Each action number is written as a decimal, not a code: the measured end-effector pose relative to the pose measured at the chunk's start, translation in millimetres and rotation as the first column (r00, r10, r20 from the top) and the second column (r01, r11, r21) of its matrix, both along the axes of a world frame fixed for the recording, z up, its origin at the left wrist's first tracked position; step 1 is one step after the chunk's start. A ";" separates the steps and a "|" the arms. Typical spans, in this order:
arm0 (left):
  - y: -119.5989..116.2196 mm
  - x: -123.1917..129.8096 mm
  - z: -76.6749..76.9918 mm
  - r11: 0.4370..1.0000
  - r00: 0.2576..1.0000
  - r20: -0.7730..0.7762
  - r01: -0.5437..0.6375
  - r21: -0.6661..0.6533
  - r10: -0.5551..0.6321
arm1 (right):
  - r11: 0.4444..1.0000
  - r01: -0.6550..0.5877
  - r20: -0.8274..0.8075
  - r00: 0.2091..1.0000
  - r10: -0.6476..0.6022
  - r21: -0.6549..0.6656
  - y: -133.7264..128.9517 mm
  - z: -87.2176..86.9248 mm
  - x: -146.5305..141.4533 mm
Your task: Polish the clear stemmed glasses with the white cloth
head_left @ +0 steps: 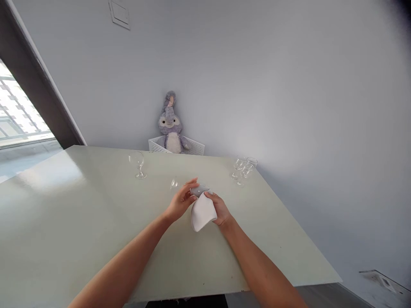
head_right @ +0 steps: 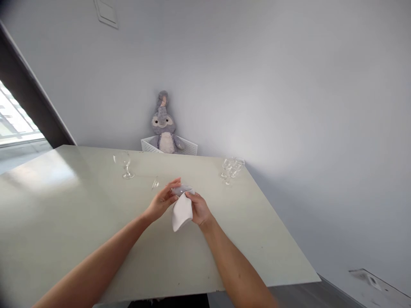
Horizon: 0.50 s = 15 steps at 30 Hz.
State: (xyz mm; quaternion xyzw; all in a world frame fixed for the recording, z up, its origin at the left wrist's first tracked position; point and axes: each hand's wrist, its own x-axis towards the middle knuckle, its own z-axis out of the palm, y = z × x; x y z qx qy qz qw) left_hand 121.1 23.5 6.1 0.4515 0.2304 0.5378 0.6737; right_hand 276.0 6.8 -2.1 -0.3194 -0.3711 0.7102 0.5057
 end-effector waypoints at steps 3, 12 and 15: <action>4.3 -5.3 -0.6 1.000 0.992 -0.126 -0.003 0.008 0.004 | 0.990 0.004 0.249 0.968 -0.040 0.144 -6.0 -3.5 -6.3; 11.5 -9.1 -8.5 1.000 0.982 -0.186 0.027 0.001 -0.026 | 0.974 0.135 0.325 0.927 -0.188 0.179 -2.8 -8.4 -8.0; 8.4 -9.5 -4.3 0.999 0.982 -0.190 -0.003 0.050 0.012 | 0.993 0.106 0.045 0.994 -0.103 -0.054 -2.5 -1.0 -4.1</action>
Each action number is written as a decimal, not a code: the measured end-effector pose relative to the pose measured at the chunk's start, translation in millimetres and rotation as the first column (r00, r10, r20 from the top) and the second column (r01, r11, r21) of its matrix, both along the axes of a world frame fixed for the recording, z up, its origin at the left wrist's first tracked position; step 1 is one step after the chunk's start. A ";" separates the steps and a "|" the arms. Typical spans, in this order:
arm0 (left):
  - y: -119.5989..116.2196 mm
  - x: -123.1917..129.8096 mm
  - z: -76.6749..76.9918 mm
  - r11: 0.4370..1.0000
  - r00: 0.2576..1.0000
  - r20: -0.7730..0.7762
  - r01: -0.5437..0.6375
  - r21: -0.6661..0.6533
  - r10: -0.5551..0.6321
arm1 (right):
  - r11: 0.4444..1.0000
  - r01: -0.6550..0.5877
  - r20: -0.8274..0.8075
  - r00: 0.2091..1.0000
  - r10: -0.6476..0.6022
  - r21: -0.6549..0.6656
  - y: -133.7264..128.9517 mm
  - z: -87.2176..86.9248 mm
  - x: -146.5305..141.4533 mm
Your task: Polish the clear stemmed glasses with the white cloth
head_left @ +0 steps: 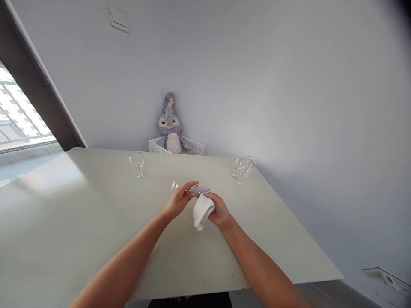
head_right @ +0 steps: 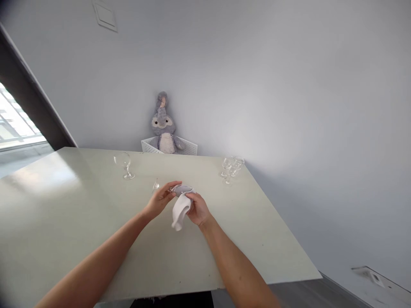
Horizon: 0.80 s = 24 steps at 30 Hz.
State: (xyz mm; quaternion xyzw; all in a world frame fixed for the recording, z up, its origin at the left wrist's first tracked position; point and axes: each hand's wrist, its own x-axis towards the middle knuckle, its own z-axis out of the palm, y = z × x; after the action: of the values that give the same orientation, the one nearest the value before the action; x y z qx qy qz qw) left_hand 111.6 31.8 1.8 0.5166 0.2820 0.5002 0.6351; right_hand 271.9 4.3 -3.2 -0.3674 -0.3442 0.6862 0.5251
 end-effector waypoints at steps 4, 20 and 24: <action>1.4 -1.8 2.5 0.997 0.992 -0.102 -0.072 0.022 0.074 | 0.994 -0.091 0.129 0.988 0.082 0.059 -10.5 4.8 -8.0; 5.5 -10.5 1.1 0.384 0.383 -0.465 0.270 0.883 0.798 | 0.998 0.033 0.002 0.999 -0.033 -0.062 9.6 3.1 20.5; 11.5 -11.7 -7.4 0.425 0.397 -0.520 0.307 0.852 0.757 | 0.994 -0.093 0.070 0.993 0.097 -0.055 6.7 1.3 21.3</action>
State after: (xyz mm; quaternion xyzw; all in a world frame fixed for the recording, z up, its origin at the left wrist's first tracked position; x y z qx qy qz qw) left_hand 99.9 43.3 -5.6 0.8791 0.3518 0.3128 -0.0741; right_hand 293.2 11.0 -1.9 -0.3887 -0.3621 0.7054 0.4693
